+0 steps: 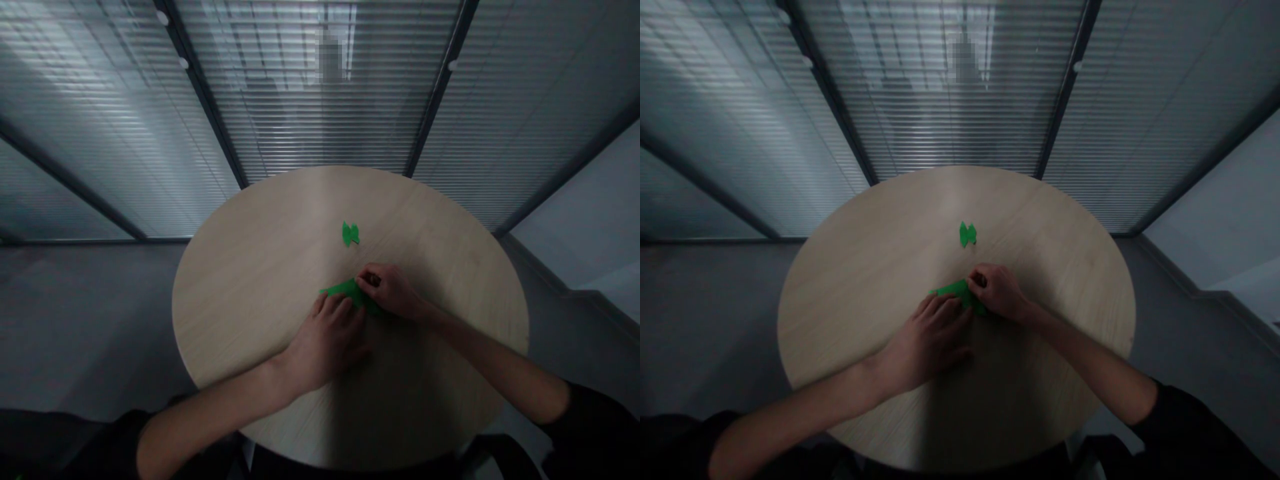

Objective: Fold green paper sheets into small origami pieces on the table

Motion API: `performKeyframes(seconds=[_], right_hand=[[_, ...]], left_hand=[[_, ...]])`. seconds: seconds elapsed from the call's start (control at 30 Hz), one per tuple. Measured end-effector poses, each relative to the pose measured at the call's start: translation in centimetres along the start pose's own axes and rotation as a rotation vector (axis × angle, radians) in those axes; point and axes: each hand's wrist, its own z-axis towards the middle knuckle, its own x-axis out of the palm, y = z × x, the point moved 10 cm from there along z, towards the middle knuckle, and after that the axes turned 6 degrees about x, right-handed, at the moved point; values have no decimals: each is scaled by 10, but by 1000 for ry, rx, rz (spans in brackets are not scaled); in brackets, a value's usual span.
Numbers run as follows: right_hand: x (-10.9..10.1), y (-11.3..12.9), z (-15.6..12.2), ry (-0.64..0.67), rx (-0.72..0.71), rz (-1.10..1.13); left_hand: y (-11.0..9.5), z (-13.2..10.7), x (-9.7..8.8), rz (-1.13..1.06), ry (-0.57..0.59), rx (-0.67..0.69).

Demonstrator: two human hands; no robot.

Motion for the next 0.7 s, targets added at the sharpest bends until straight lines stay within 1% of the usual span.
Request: performKeyframes(seconds=[0.1, 0.2, 0.33, 0.47, 0.57, 0.63, 0.7], right_hand=[[0, -2, 0, -4, 7, 11], [2, -2, 0, 3, 8, 23], [2, -2, 1, 5, 1, 24], [2, -2, 1, 13, -6, 29], [2, -1, 1, 14, -8, 26], [2, -1, 1, 15, -2, 22], [2, -1, 1, 17, 5, 17]], left_hand=[[2, -6, -6, 16, 22, -57], [2, -8, -9, 53, 14, -94], [3, -3, -1, 60, -30, -114], [2, 2, 3, 111, -95, -89], [-1, 0, 4, 107, -59, -76], [-3, -2, 1, 85, -31, -68], [-2, -6, -2, 60, -6, -102]])
